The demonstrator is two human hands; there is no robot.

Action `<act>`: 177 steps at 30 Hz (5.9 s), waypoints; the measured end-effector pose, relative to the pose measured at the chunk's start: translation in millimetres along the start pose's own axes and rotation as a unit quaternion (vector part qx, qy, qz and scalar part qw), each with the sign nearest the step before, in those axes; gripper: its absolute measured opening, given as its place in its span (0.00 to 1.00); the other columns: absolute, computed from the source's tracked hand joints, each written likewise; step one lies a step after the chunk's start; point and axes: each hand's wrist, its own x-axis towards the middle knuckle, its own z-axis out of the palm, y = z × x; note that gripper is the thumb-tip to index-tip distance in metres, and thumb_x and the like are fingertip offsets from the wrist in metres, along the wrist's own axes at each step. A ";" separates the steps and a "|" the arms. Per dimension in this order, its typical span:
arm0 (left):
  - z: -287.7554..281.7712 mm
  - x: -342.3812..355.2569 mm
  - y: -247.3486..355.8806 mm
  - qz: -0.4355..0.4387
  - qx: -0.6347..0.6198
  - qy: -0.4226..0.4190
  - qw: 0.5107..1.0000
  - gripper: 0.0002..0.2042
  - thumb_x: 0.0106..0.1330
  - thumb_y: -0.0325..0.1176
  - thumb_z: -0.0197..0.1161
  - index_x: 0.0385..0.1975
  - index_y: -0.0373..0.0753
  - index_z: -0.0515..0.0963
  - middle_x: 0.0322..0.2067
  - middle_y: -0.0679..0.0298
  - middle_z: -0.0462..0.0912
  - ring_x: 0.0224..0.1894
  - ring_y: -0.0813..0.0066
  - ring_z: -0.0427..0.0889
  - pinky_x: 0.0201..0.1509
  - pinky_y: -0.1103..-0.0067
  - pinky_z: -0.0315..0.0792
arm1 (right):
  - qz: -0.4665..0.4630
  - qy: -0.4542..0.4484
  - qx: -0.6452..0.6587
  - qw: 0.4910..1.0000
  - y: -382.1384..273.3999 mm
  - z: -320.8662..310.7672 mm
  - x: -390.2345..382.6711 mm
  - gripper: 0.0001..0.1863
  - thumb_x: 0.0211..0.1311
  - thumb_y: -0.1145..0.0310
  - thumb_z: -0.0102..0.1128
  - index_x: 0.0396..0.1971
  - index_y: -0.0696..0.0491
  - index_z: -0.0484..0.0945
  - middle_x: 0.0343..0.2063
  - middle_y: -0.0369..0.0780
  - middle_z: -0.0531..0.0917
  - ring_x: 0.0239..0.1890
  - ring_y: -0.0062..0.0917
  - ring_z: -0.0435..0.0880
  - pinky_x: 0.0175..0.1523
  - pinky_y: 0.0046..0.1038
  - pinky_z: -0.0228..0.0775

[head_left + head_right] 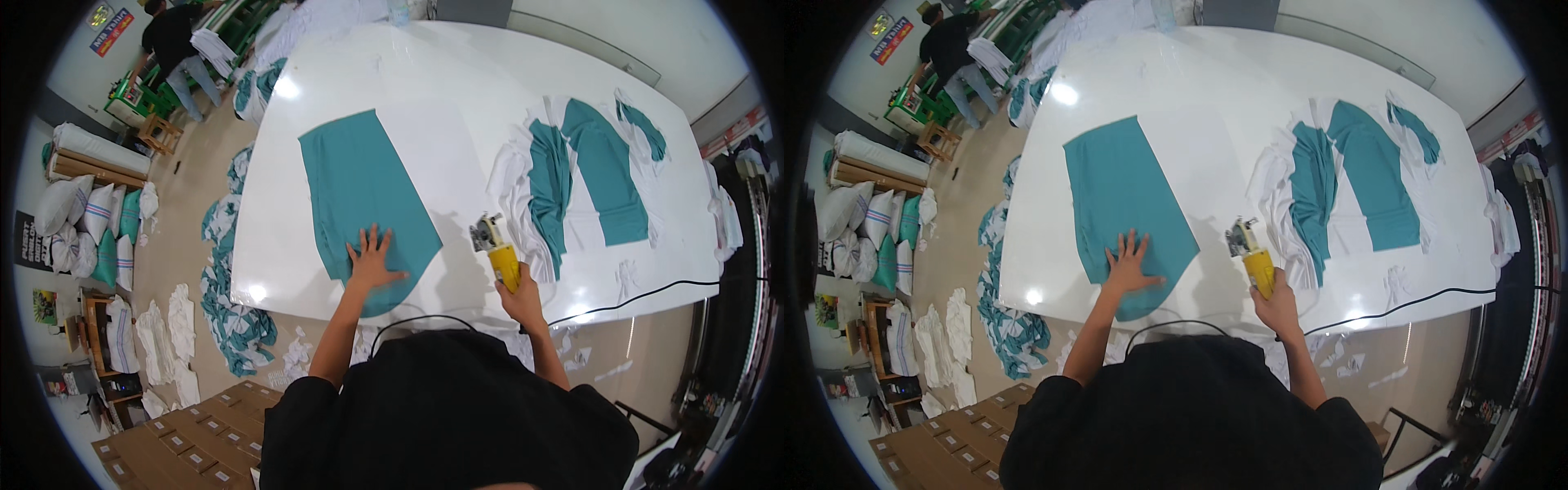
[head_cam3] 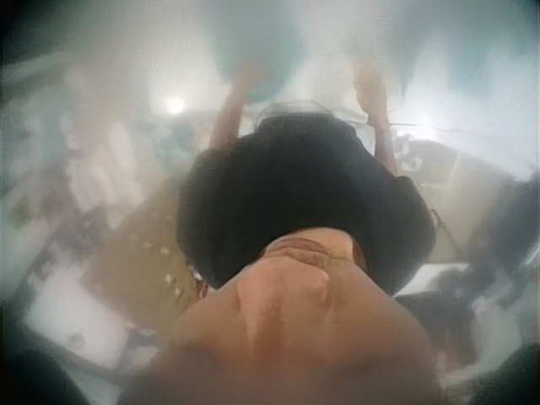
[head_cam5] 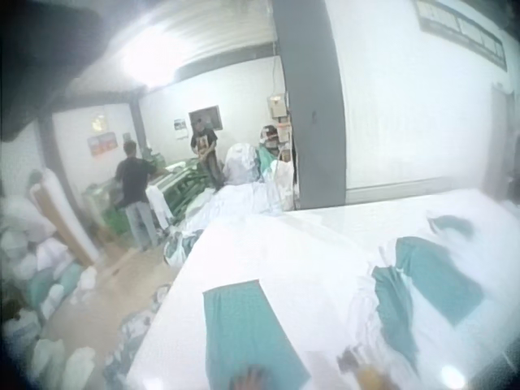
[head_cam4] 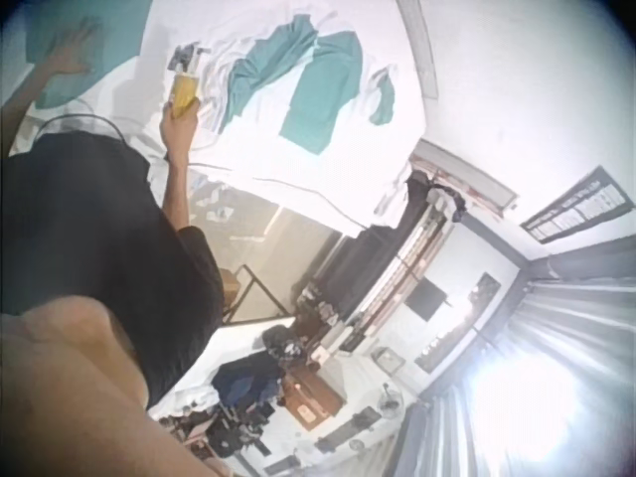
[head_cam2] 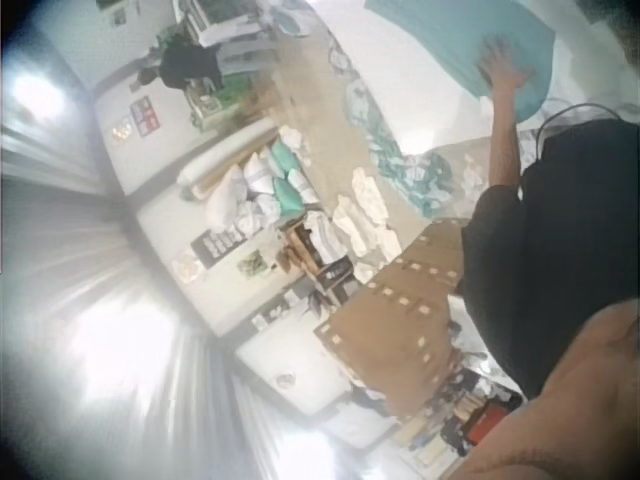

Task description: The person uses a power rotary fabric cutter to cut out shapes from a large sheet of green and white fabric on a white production table, then lifts and rearranges the fabric to continue cutting.

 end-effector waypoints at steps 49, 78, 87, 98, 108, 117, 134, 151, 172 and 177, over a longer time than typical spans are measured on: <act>15.3 -29.3 -16.6 0.012 -0.021 0.032 0.999 0.67 0.39 0.71 0.75 0.80 0.50 0.47 0.80 0.49 0.34 0.80 0.36 0.31 0.70 0.28 0.28 | -0.094 -0.066 -0.182 0.977 -63.5 105.6 52.1 0.26 0.63 0.62 0.62 0.50 0.61 0.60 0.40 0.61 0.78 0.38 0.60 0.83 0.42 0.53 0.78; -0.1 -31.7 -14.2 0.013 -0.019 0.011 1.000 0.68 0.35 0.68 0.78 0.79 0.50 0.49 0.79 0.48 0.38 0.79 0.35 0.34 0.69 0.26 0.30 | -0.087 -0.072 -0.205 0.972 -168.5 157.3 246.3 0.31 0.58 0.58 0.64 0.51 0.65 0.61 0.39 0.66 0.82 0.41 0.61 0.85 0.47 0.51 0.80; 1.9 -27.6 -15.4 0.033 0.032 -0.007 0.999 0.68 0.38 0.74 0.73 0.79 0.44 0.48 0.78 0.41 0.38 0.77 0.27 0.36 0.66 0.24 0.29 | -0.086 -0.075 -0.209 0.971 -194.9 170.1 292.7 0.33 0.58 0.57 0.64 0.52 0.64 0.61 0.39 0.66 0.82 0.42 0.60 0.85 0.47 0.51 0.80; -22.0 -16.5 -16.2 0.046 0.040 -0.074 0.995 0.64 0.43 0.72 0.72 0.77 0.39 0.52 0.76 0.36 0.43 0.75 0.23 0.44 0.68 0.27 0.28 | -0.088 -0.079 -0.222 0.968 -219.5 182.3 341.1 0.35 0.58 0.55 0.65 0.54 0.65 0.60 0.41 0.65 0.82 0.43 0.58 0.86 0.48 0.49 0.80; -23.8 -9.3 -16.3 0.049 0.028 -0.123 0.991 0.63 0.46 0.70 0.72 0.77 0.38 0.50 0.76 0.32 0.38 0.75 0.18 0.40 0.69 0.28 0.27 | -0.076 -0.086 -0.218 0.969 -233.8 188.7 360.5 0.36 0.58 0.55 0.64 0.55 0.66 0.60 0.43 0.67 0.82 0.45 0.58 0.85 0.50 0.48 0.80; -25.4 -7.7 -17.5 0.052 0.024 -0.124 0.991 0.62 0.46 0.68 0.73 0.77 0.38 0.51 0.76 0.32 0.38 0.74 0.18 0.41 0.68 0.27 0.30 | -0.074 -0.057 -0.206 0.974 -236.5 201.7 365.3 0.37 0.57 0.55 0.63 0.55 0.67 0.60 0.43 0.67 0.81 0.46 0.60 0.84 0.51 0.49 0.80; 73.9 7.8 -5.4 -0.009 0.172 0.210 0.962 0.48 0.50 0.51 0.77 0.72 0.39 0.64 0.73 0.33 0.52 0.68 0.17 0.60 0.61 0.29 0.59 | -0.050 0.024 -0.204 0.977 -252.3 233.0 385.0 0.43 0.54 0.53 0.63 0.59 0.72 0.60 0.47 0.67 0.81 0.51 0.59 0.83 0.56 0.48 0.78; -21.5 26.0 -115.7 0.076 -0.015 0.137 0.988 0.26 0.54 0.34 0.67 0.56 0.45 0.76 0.57 0.51 0.71 0.61 0.42 0.71 0.58 0.57 0.74 | 0.066 -0.003 0.035 0.997 -189.1 151.2 166.6 0.26 0.61 0.58 0.67 0.49 0.62 0.70 0.32 0.46 0.81 0.22 0.31 0.84 0.22 0.33 0.81; -100.6 125.8 -207.4 -0.067 -0.017 0.111 0.991 0.34 0.66 0.45 0.64 0.69 0.35 0.65 0.75 0.42 0.53 0.76 0.36 0.53 0.73 0.42 0.54 | 0.187 0.248 0.174 0.934 -99.8 77.4 -20.6 0.24 0.62 0.61 0.68 0.47 0.63 0.72 0.29 0.43 0.82 0.24 0.27 0.84 0.25 0.30 0.80; -46.4 191.6 -45.9 0.138 -0.045 0.128 0.981 0.39 0.65 0.49 0.65 0.73 0.37 0.60 0.76 0.42 0.49 0.77 0.36 0.47 0.77 0.44 0.48 | 0.250 0.300 0.194 0.900 -43.0 54.5 -46.2 0.29 0.60 0.58 0.69 0.51 0.65 0.73 0.36 0.49 0.85 0.32 0.31 0.87 0.36 0.33 0.81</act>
